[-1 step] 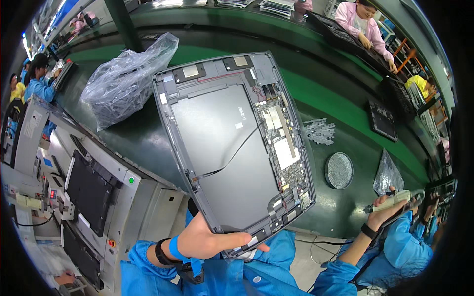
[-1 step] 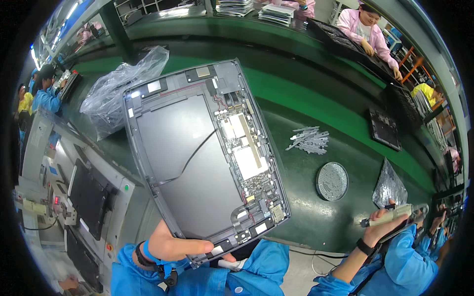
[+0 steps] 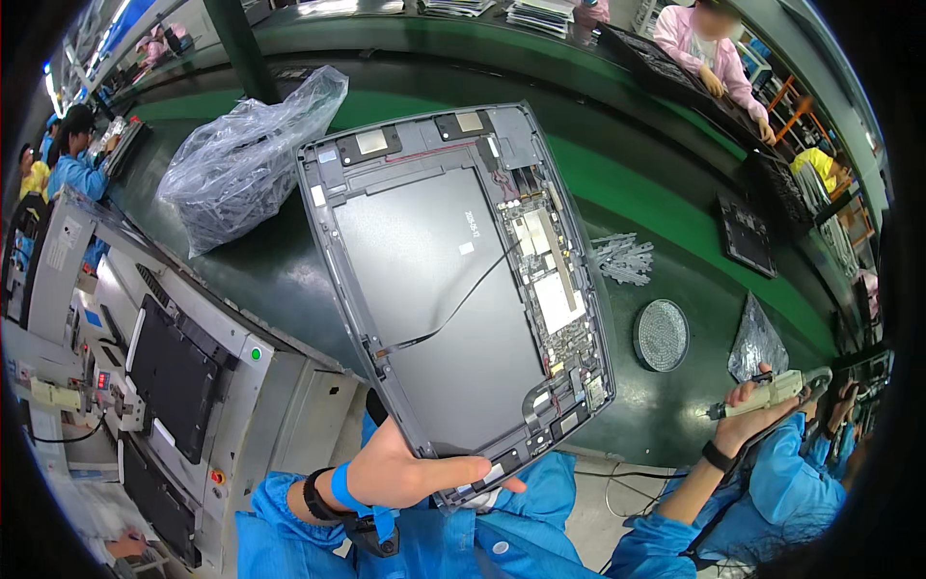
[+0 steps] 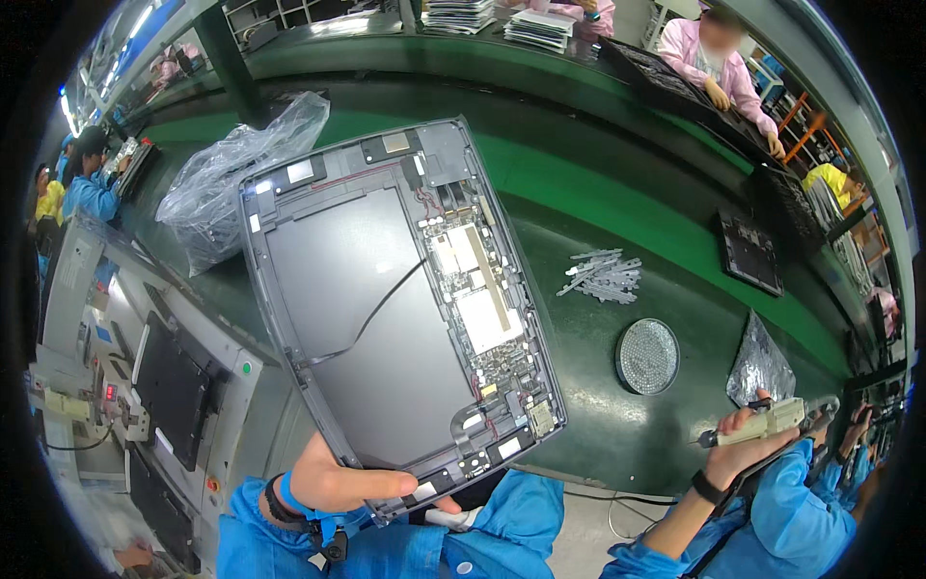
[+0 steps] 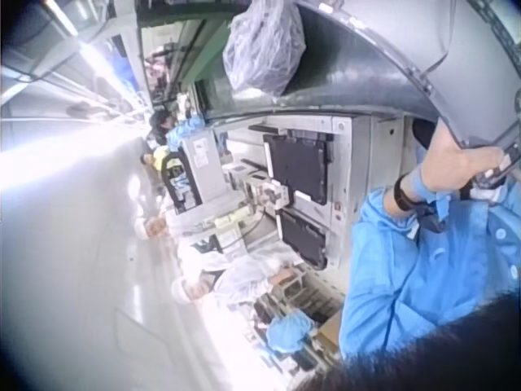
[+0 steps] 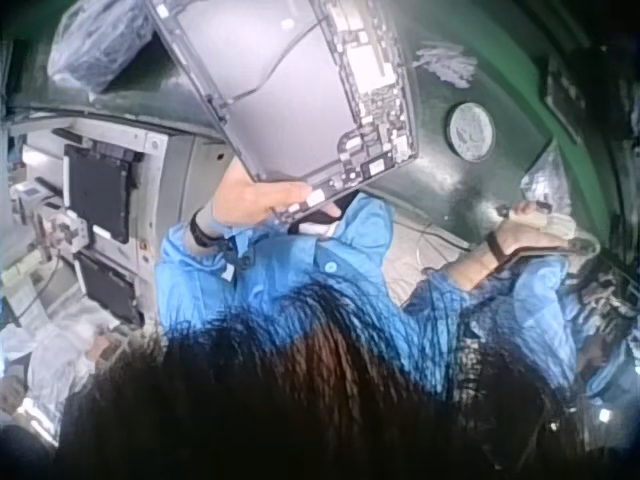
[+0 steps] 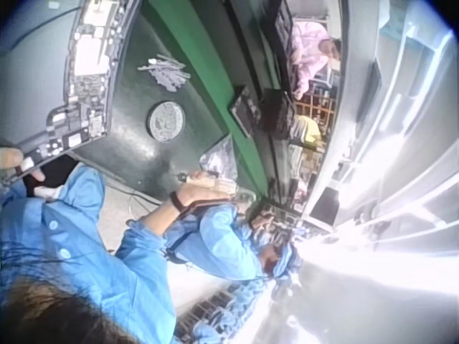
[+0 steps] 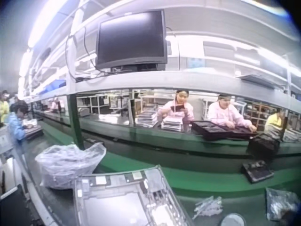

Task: Assembling internal components and using an electric screwdriver to secure casing on tablets at an industrial assembly line.

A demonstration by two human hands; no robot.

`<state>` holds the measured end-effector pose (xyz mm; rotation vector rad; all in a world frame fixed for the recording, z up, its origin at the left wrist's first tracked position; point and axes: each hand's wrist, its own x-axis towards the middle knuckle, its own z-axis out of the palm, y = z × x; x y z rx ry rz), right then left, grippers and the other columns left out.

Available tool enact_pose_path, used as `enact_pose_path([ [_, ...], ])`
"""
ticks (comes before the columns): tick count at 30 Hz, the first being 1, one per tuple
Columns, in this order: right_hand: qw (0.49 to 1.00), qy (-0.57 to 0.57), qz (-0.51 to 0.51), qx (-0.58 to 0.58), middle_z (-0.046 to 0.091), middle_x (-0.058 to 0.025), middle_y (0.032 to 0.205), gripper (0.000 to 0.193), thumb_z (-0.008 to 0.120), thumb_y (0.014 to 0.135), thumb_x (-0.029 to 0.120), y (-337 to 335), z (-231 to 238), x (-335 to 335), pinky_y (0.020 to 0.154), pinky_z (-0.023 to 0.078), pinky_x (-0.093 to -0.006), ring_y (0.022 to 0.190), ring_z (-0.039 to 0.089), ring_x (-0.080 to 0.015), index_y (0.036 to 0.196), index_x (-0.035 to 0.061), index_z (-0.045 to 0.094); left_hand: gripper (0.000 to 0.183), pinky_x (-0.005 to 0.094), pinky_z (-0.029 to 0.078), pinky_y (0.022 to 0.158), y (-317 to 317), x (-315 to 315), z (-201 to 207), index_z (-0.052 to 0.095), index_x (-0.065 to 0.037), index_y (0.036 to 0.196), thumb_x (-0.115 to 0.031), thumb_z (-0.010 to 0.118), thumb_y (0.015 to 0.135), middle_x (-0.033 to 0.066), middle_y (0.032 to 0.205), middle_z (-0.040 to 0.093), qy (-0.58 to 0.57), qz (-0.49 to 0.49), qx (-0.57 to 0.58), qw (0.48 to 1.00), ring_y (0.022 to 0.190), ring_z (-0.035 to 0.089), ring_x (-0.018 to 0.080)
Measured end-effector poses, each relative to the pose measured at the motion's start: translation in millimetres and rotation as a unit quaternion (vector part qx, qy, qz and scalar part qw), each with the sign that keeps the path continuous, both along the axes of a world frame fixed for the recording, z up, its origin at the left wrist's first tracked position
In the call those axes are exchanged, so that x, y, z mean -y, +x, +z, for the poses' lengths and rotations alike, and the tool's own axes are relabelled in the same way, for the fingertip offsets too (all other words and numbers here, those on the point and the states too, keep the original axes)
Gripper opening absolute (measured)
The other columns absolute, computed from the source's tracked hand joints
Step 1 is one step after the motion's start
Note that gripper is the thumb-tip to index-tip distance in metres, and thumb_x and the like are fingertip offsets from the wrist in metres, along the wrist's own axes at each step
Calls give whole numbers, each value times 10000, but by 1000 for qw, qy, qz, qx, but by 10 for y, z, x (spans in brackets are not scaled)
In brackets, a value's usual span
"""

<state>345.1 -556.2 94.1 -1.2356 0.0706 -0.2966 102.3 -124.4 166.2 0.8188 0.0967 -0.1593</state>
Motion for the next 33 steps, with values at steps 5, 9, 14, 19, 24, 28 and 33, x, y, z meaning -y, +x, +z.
enact_pose_path([
  [5,982,89,91,142,428,-33,568,805,342,973,700,-619,534,-1278,439,342,-277,449,380,-131,1327,-14,456,418,434,582,872,12,133,-43,485,89,1294,100,599,891,245,1238,621,2,49,-9,999,1053,690,356],
  [9,917,142,213,305,487,-42,624,751,411,996,599,-1031,759,-1678,453,383,-289,479,418,-135,1391,-38,369,436,427,583,877,-60,202,43,465,85,1312,107,587,893,245,1247,615,-9,59,-13,998,1052,691,351],
  [14,846,264,306,348,474,-3,443,311,580,961,314,-1338,948,-1971,318,311,-249,323,453,-118,1123,53,538,456,403,591,862,-85,273,113,437,78,1326,119,574,892,231,1240,616,23,51,-36,998,1055,692,333],
  [19,748,237,482,391,604,-95,703,263,628,934,200,-1307,917,-2232,504,557,-345,548,645,-207,1144,61,554,393,373,597,842,-186,265,101,483,83,1271,119,576,890,215,1184,643,40,72,-23,996,1033,703,308],
  [24,757,186,515,357,620,-114,757,277,608,963,203,-1282,989,-2153,468,552,-346,576,653,-218,1197,71,540,343,350,597,822,-162,288,142,522,87,1224,117,581,888,205,1136,664,49,74,-22,996,1009,713,298],
  [28,761,182,508,361,628,-116,785,298,601,971,193,-1312,916,-2150,474,555,-341,593,651,-218,1236,75,532,339,341,593,820,-146,288,189,526,86,1223,108,585,889,201,1132,669,50,72,-19,996,1005,715,294],
  [33,765,179,515,342,634,-114,781,290,592,979,181,-1298,946,-2159,477,554,-336,596,642,-217,1238,65,532,344,352,588,839,-133,288,161,529,86,1229,106,583,890,205,1140,670,53,75,-3,996,1009,714,297],
])
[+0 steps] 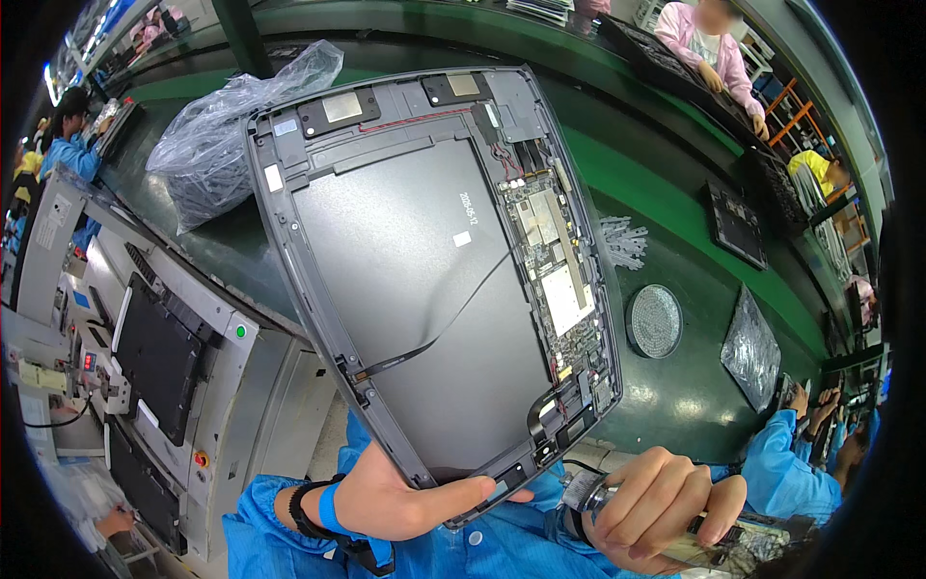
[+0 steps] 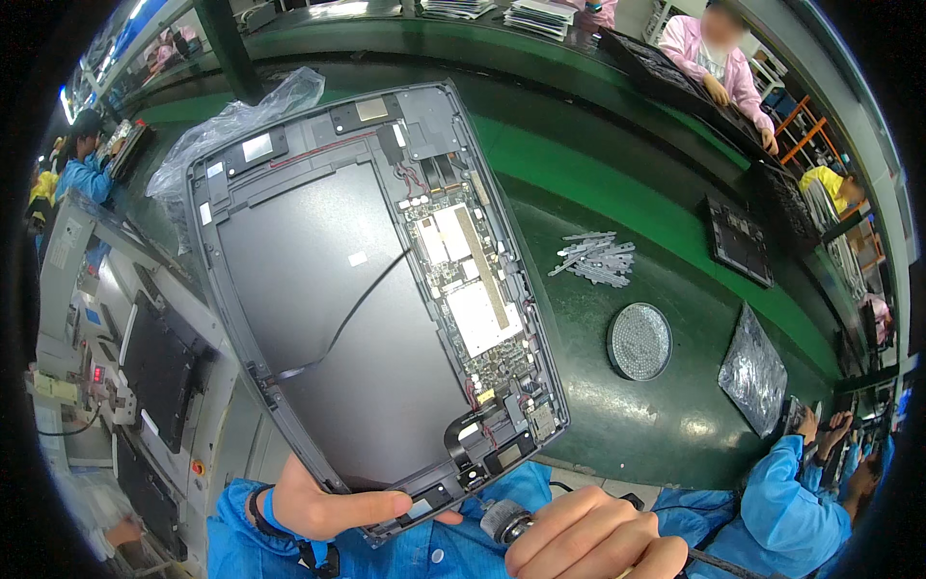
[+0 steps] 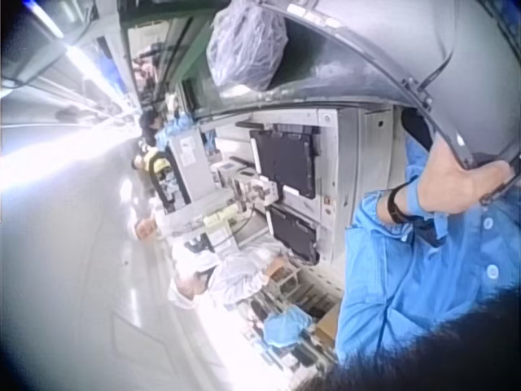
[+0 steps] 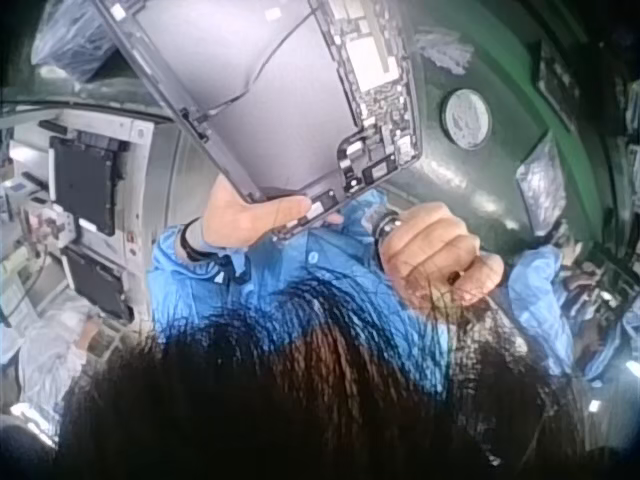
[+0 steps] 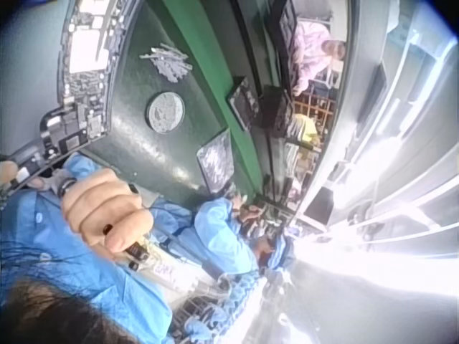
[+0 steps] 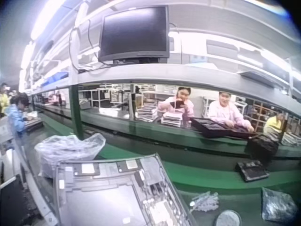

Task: Assembling internal components and using an electric screwdriver to secure casing on tablets at an industrial assembly line.

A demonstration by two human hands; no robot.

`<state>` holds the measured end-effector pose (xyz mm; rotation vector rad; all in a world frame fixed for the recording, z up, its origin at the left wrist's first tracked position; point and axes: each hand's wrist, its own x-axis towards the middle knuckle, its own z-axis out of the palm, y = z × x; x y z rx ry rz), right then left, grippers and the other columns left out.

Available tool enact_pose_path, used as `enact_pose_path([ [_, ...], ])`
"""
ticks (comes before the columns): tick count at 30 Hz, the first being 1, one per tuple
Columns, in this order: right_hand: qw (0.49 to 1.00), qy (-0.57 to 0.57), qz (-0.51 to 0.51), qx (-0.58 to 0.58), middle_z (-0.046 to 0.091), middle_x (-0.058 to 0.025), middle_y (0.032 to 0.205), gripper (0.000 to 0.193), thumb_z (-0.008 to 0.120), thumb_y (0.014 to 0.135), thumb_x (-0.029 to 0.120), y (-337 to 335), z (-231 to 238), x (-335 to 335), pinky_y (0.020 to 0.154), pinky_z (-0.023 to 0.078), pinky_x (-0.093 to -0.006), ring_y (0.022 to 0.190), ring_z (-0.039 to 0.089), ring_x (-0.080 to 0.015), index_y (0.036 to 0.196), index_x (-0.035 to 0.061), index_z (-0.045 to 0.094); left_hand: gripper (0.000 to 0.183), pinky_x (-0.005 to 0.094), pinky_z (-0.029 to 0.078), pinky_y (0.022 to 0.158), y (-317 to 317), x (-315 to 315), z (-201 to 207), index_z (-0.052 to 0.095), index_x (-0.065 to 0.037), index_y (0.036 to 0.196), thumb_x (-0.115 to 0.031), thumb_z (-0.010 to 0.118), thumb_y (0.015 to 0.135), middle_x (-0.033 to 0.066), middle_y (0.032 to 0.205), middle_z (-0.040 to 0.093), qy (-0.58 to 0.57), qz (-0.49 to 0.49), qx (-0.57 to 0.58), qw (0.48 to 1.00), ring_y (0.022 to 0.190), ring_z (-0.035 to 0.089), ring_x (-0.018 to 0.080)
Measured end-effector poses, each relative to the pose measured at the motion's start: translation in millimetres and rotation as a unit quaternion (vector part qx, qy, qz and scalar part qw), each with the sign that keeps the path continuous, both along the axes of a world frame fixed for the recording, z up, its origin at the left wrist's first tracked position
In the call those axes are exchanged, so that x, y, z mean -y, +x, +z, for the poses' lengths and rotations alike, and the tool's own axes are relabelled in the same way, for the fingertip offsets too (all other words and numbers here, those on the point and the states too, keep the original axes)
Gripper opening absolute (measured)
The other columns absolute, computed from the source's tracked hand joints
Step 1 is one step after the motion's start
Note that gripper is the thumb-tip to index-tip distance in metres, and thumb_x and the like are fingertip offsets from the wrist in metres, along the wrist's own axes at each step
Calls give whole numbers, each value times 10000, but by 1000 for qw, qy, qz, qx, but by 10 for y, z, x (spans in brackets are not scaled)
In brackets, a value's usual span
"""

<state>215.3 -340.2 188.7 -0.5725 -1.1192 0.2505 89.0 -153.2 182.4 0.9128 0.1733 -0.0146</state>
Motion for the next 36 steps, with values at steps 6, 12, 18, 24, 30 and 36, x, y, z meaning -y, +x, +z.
enact_pose_path([
  [6,1000,-6,21,4,645,-114,782,250,602,970,157,53,-7,21,476,550,-336,604,639,-217,1192,62,538,342,353,585,846,5,13,35,532,87,1231,101,585,894,215,1154,668,-17,0,-9,1000,1019,711,292],
  [12,1000,-15,26,9,645,-112,772,230,609,959,136,65,22,-40,493,542,-344,584,624,-226,1159,49,537,352,338,593,823,-43,31,-28,507,93,1249,92,583,905,211,1158,666,-5,11,-13,1000,1017,713,285],
  [18,999,-38,-22,22,637,-115,761,236,603,956,147,-4,40,-94,514,537,-367,545,600,-234,1151,33,536,362,333,594,822,-55,123,-78,474,90,1261,90,572,913,192,1151,664,-15,50,10,999,1015,713,264],
  [24,994,-78,-76,-4,611,-69,648,185,666,930,202,-112,70,-155,449,515,-323,462,577,-192,952,49,564,375,332,591,828,-59,161,-96,449,88,1277,96,553,916,172,1153,658,-2,45,-2,999,1027,706,251],
  [30,989,-26,-138,-47,589,-84,547,299,689,935,245,-167,5,-236,394,536,-303,430,586,-190,802,37,520,382,333,588,834,-57,127,-83,442,79,1287,94,546,919,154,1131,660,8,27,2,1000,1002,707,232],
  [36,991,-37,-123,-50,585,-85,541,311,670,948,264,-149,-27,-251,404,543,-311,429,587,-195,799,35,521,377,353,586,859,-55,132,-68,451,83,1283,110,533,916,169,1161,645,-37,63,-35,997,1014,699,233],
])
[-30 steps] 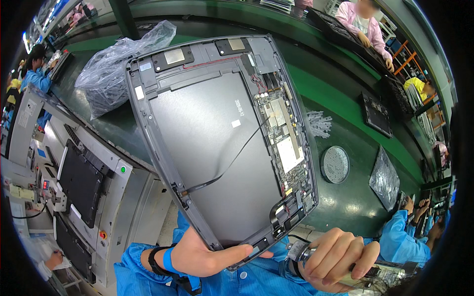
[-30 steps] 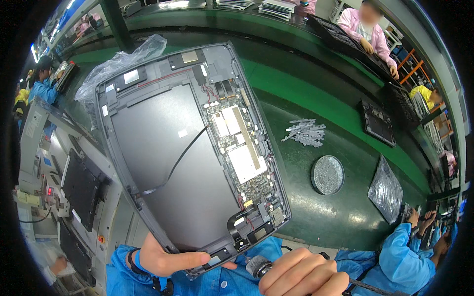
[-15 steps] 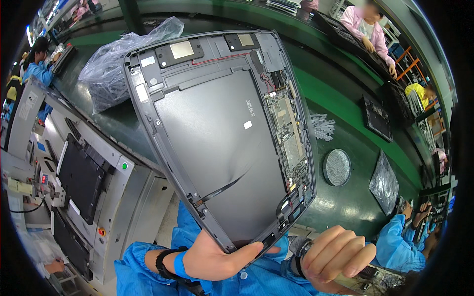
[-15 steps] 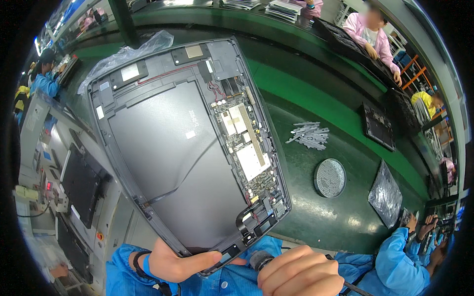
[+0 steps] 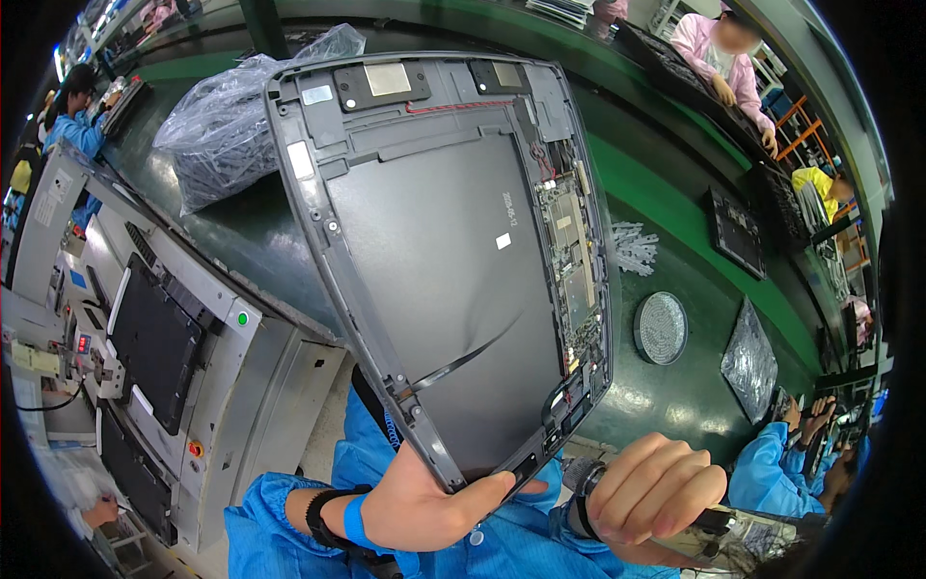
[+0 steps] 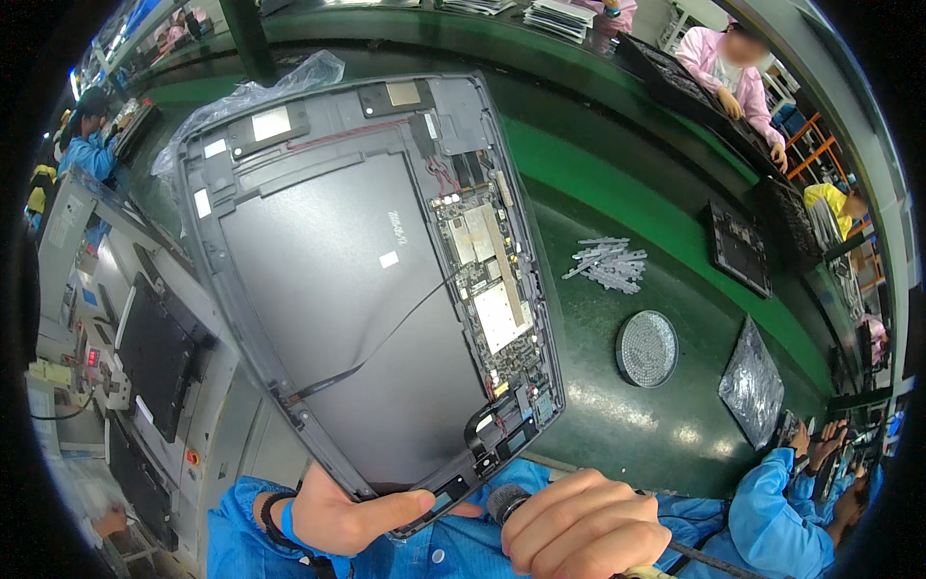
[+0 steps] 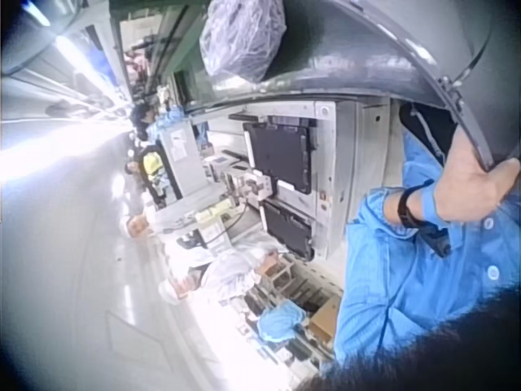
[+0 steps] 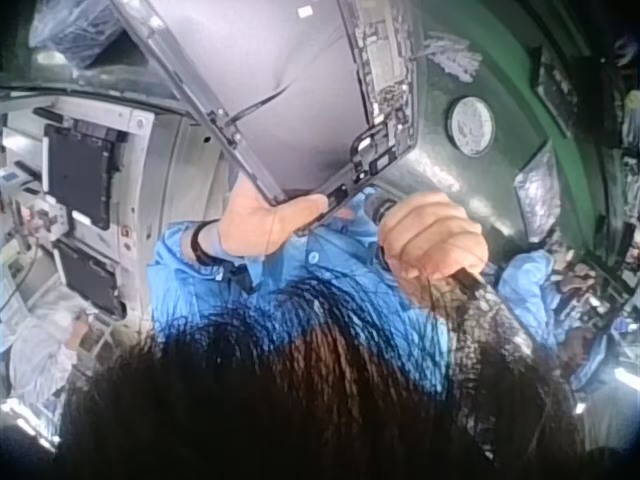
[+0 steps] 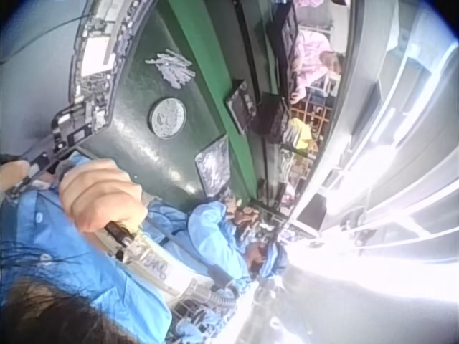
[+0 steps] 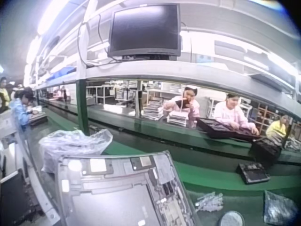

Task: Assembling internal components and using an electric screwdriver to secure casing on tablets at an industrial assembly line.

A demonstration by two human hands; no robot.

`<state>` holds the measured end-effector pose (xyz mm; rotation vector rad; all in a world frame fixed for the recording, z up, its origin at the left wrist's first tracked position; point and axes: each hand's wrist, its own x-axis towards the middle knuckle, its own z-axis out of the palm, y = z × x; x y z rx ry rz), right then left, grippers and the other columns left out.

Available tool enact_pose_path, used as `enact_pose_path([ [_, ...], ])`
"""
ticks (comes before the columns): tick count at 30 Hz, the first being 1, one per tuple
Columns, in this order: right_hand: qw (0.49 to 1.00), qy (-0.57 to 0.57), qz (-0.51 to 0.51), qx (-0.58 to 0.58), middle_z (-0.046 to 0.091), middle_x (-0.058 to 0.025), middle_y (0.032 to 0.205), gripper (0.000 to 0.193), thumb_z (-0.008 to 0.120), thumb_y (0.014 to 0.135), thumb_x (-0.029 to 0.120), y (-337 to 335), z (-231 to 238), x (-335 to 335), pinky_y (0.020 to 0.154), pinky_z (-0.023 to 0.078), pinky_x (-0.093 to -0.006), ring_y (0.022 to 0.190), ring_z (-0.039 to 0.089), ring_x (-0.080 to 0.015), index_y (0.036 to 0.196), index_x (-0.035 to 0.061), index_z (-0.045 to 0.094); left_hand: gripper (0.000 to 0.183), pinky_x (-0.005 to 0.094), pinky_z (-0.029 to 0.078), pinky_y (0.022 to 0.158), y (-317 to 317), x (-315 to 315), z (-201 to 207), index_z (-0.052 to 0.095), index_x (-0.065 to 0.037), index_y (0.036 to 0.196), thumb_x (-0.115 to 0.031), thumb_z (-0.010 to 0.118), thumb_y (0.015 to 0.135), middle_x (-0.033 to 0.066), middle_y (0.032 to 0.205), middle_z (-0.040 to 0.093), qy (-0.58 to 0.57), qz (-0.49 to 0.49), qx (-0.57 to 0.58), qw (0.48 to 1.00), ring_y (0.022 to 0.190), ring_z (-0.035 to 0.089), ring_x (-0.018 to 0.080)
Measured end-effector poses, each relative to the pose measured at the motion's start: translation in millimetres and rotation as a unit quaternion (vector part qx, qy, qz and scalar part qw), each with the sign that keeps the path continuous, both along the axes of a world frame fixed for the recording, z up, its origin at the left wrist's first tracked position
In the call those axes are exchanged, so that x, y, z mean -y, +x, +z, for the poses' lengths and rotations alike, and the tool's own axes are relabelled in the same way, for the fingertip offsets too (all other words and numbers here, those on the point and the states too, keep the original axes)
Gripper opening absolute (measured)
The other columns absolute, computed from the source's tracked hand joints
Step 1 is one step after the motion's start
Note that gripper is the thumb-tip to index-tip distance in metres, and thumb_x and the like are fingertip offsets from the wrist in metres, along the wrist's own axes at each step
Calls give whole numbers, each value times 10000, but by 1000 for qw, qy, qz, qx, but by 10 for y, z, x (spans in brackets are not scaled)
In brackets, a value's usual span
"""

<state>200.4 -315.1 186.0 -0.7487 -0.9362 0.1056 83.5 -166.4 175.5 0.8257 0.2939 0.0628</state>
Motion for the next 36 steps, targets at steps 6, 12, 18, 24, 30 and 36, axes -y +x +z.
enact_pose_path([
  [6,941,-57,329,51,566,-35,561,225,628,959,206,529,7,628,398,458,-245,440,555,-143,1067,28,541,477,459,590,898,-23,-199,-64,406,52,1346,146,542,899,183,1198,622,0,-41,20,999,1040,686,310],
  [12,970,179,-145,82,439,28,630,455,501,1017,318,453,470,313,478,353,-216,511,456,-101,1322,-2,391,635,649,558,903,-138,-469,-203,356,11,1412,204,566,845,296,1350,495,-157,-70,40,984,1208,565,472],
  [18,999,34,-35,23,422,16,548,455,467,1023,402,804,580,-68,433,358,-262,435,397,-105,1235,2,424,637,688,555,866,-284,-496,-107,370,13,1409,200,566,832,297,1337,505,-164,-81,15,983,1174,582,486],
  [24,996,-55,-47,-60,480,-51,550,442,571,963,330,960,110,-285,492,423,-313,477,464,-149,1125,-75,494,608,692,562,845,-266,-539,-11,411,37,1376,212,563,813,304,1318,516,-145,-53,3,988,1147,592,500],
  [30,969,-225,-9,-104,710,-146,814,290,662,887,71,941,215,-316,597,482,-249,666,618,-120,1150,-9,570,587,649,578,820,-291,-561,101,419,107,1346,180,596,791,329,1268,558,-143,-34,32,989,1025,649,511],
  [36,934,-356,19,12,721,-75,932,532,805,756,17,996,279,-341,678,460,-204,728,578,-44,1262,53,642,576,533,570,887,-86,-326,163,435,132,1343,115,631,802,311,1230,603,-23,35,29,999,1063,662,438],
])
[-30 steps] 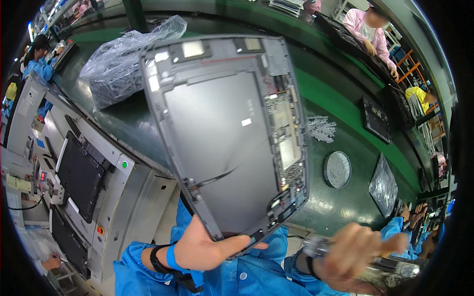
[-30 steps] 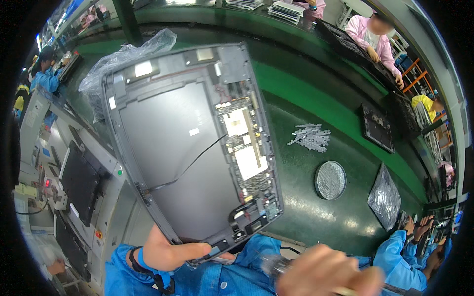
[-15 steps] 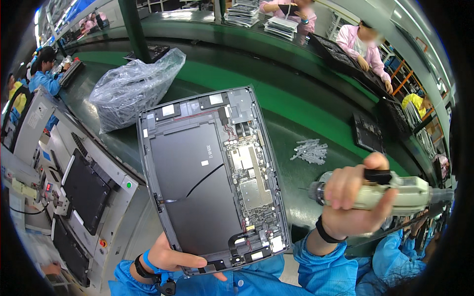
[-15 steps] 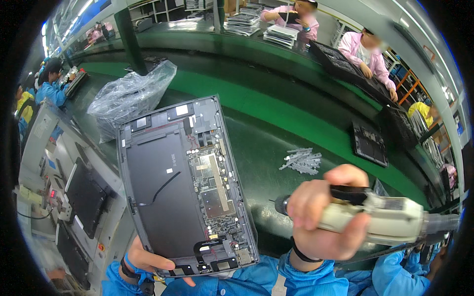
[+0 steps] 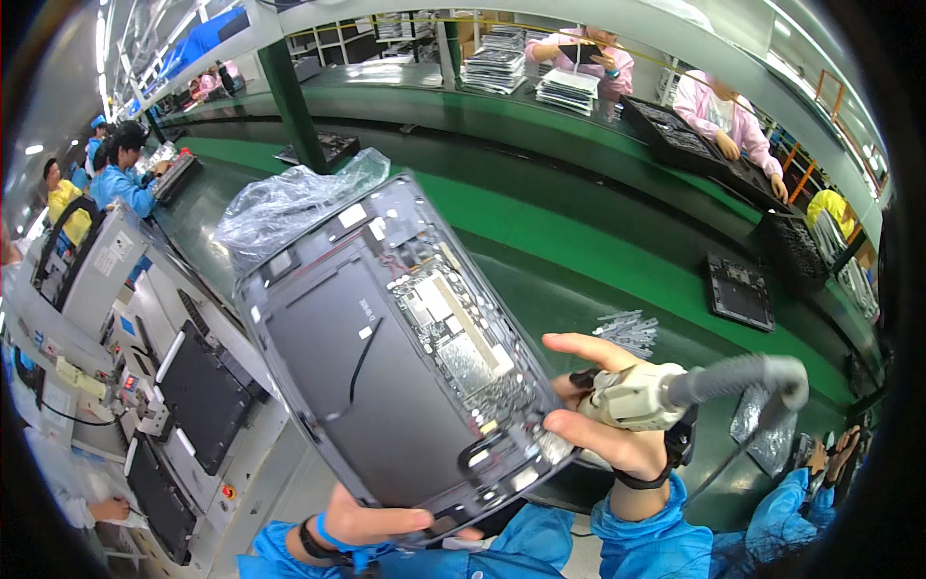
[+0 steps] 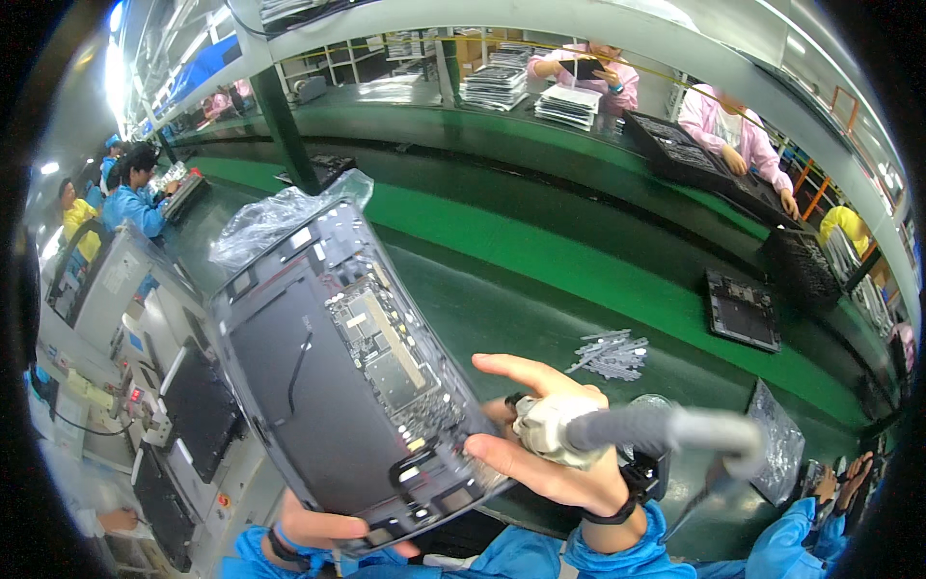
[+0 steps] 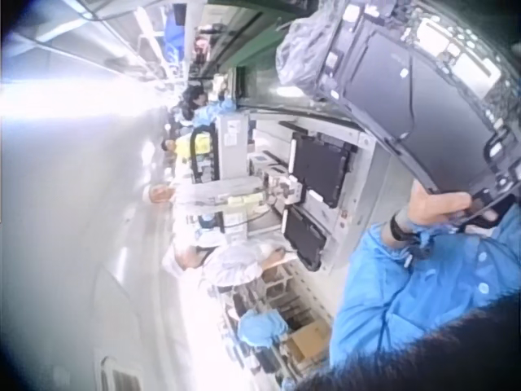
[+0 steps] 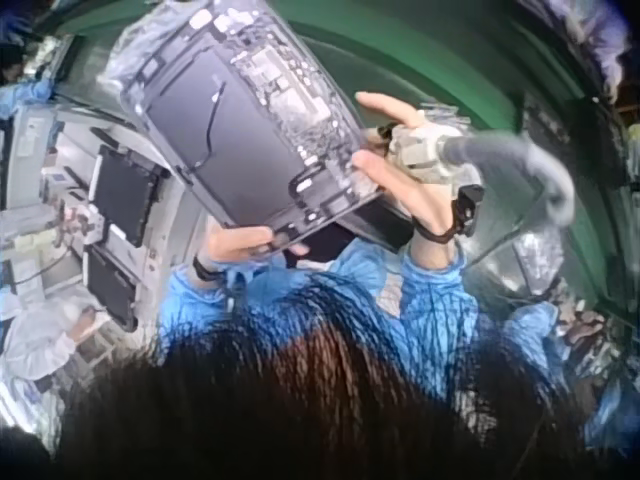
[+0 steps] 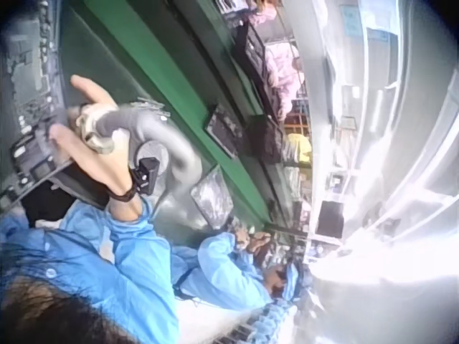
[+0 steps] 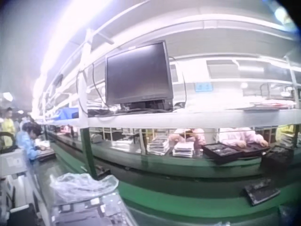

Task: Assembling internal components and using an electric screwdriver to secure casing on tablets at an industrial assembly line.

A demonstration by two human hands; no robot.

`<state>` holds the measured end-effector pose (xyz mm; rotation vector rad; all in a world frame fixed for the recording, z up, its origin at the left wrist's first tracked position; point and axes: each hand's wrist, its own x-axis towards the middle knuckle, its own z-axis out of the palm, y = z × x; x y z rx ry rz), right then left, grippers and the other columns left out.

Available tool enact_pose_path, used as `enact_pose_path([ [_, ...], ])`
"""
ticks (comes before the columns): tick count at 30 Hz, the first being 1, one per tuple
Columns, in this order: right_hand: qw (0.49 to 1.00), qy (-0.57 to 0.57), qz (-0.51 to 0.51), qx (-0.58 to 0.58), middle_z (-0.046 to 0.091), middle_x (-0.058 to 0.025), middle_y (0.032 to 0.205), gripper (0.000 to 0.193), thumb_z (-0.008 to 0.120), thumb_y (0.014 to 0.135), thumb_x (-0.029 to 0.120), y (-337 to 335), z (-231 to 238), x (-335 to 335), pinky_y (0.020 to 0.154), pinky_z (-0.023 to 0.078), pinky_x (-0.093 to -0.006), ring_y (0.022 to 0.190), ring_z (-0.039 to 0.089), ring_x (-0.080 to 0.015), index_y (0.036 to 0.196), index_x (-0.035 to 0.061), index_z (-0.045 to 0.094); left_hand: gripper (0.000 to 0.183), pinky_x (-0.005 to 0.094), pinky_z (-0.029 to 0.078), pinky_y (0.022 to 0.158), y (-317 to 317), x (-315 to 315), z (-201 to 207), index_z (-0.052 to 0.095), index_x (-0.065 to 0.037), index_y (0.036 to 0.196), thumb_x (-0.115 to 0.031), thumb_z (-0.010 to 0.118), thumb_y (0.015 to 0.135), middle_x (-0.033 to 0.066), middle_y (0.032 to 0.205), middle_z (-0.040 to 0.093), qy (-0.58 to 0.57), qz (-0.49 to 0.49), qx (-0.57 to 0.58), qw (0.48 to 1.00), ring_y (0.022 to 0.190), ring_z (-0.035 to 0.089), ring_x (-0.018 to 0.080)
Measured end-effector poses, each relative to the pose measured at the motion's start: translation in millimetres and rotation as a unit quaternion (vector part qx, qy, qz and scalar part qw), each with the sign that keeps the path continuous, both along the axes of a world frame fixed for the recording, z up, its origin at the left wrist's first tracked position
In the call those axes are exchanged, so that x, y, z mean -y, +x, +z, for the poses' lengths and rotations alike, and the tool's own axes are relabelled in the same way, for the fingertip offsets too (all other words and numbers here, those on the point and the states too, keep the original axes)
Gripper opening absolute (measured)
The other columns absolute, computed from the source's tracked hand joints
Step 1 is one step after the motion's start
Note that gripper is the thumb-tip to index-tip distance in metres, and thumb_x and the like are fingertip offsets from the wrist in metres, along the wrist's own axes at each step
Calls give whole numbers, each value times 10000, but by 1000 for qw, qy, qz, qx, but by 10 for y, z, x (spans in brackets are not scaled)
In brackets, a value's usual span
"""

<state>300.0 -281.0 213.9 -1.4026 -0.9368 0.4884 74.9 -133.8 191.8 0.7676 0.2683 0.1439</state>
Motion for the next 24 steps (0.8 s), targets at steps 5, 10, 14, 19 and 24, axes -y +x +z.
enact_pose_path([
  [5,985,-25,27,-166,590,41,779,612,797,682,55,166,80,112,599,393,-203,664,507,-29,1273,39,635,735,533,374,1109,-590,98,-999,317,2,1494,-150,706,890,198,1508,404,271,73,91,955,1389,402,348],
  [10,979,19,53,-193,686,-71,1013,733,788,627,94,542,-99,214,531,429,-172,571,559,-56,1312,-48,572,1168,695,203,1138,-247,-105,-182,2,-120,1597,-917,302,797,231,1631,89,-61,135,160,976,1466,203,464],
  [14,961,116,110,-227,644,-162,1224,762,778,603,56,717,-183,271,571,500,-174,676,657,-72,1308,-109,542,1175,757,193,1091,-229,-470,-169,6,-124,1600,-933,259,785,207,1646,71,-240,-34,263,934,1474,195,462],
  [19,940,125,174,-266,712,-155,948,793,761,603,16,859,-275,327,485,452,-183,564,629,-88,1322,-166,481,1107,636,291,1121,-164,-537,-113,178,-73,1585,-882,272,835,247,1582,274,-385,87,159,905,1421,346,417],
  [24,917,87,259,-291,667,-117,666,786,750,622,-1,949,-325,287,419,381,-212,492,613,-104,1327,-174,448,757,453,416,1080,-310,-577,-281,350,69,1470,-271,652,865,241,1374,548,-74,-40,48,995,1251,567,341],
])
